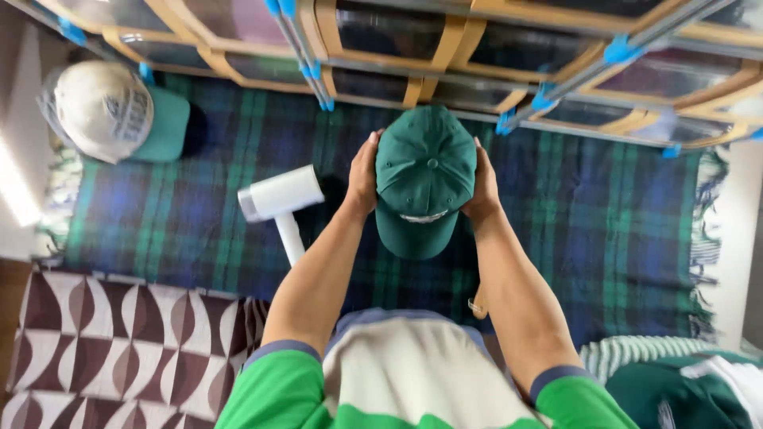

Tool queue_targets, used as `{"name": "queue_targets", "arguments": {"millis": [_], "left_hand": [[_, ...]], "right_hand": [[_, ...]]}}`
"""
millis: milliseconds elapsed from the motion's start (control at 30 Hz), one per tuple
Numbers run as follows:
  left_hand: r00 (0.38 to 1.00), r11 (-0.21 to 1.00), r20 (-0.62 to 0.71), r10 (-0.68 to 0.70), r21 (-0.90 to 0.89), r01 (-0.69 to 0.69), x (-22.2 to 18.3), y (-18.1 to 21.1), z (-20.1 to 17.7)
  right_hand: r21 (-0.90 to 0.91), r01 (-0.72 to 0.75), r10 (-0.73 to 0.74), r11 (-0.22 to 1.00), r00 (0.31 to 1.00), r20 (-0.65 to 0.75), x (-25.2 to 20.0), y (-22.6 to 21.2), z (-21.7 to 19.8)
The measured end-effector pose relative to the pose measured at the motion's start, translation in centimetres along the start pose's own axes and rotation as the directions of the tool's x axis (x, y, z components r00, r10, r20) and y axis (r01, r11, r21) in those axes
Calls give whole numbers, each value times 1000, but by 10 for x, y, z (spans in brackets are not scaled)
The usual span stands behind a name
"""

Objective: Using a handheld steamer and a brush to remove wrinkles and lint from a baseball cap.

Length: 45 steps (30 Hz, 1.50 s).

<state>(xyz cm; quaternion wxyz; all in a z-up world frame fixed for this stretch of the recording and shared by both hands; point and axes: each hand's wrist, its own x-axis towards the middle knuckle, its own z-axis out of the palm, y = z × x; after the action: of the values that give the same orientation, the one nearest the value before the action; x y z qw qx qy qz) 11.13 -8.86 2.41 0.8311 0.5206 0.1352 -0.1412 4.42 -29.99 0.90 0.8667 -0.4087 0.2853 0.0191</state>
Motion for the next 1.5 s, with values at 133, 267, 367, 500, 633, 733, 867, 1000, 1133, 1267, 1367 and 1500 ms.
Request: {"name": "queue_targets", "arguments": {"millis": [133,267,367,500,633,733,867,1000,1133,1267,1367,1500], "left_hand": [[1000,996,14,21,81,-22,-71,8,-17],[1000,992,29,1,127,-5,-117,-9,-38],[997,987,75,7,162,-19,-114,-24,-48],[979,958,193,71,261,-121,-108,-19,-49],[953,894,269,137,381,-236,-104,-4,-40],[958,868,279,62,458,-190,-87,-6,-38],[984,843,163,-70,536,-29,-85,-14,-58],[998,991,-27,-54,119,56,-99,-97,-126],[963,938,-126,-240,226,263,-175,-108,-137],[926,921,-93,-366,108,375,-179,-132,-146],[926,922,-115,-361,103,372,-166,-170,-170],[927,913,-133,-349,173,369,-167,-157,-164]], "right_hand": [[109,-86,86,990,996,2,-59,25,-7],[244,-133,136,960,991,4,-95,52,-22],[240,-85,93,967,995,-21,-88,75,-52],[-129,268,-268,955,963,17,-130,47,-20],[-396,367,-360,841,928,96,-134,20,6],[-536,352,-332,767,933,137,-152,-8,40],[-542,126,-203,831,976,-85,-88,30,-38],[-332,45,-157,942,935,-319,-140,54,-36],[-76,-1,-10,997,990,-144,-171,116,-98],[-43,-51,48,998,996,-74,-183,136,-102],[12,-92,92,996,990,-110,-177,153,-107],[3,-134,134,991,985,-113,-156,173,-127]]}}
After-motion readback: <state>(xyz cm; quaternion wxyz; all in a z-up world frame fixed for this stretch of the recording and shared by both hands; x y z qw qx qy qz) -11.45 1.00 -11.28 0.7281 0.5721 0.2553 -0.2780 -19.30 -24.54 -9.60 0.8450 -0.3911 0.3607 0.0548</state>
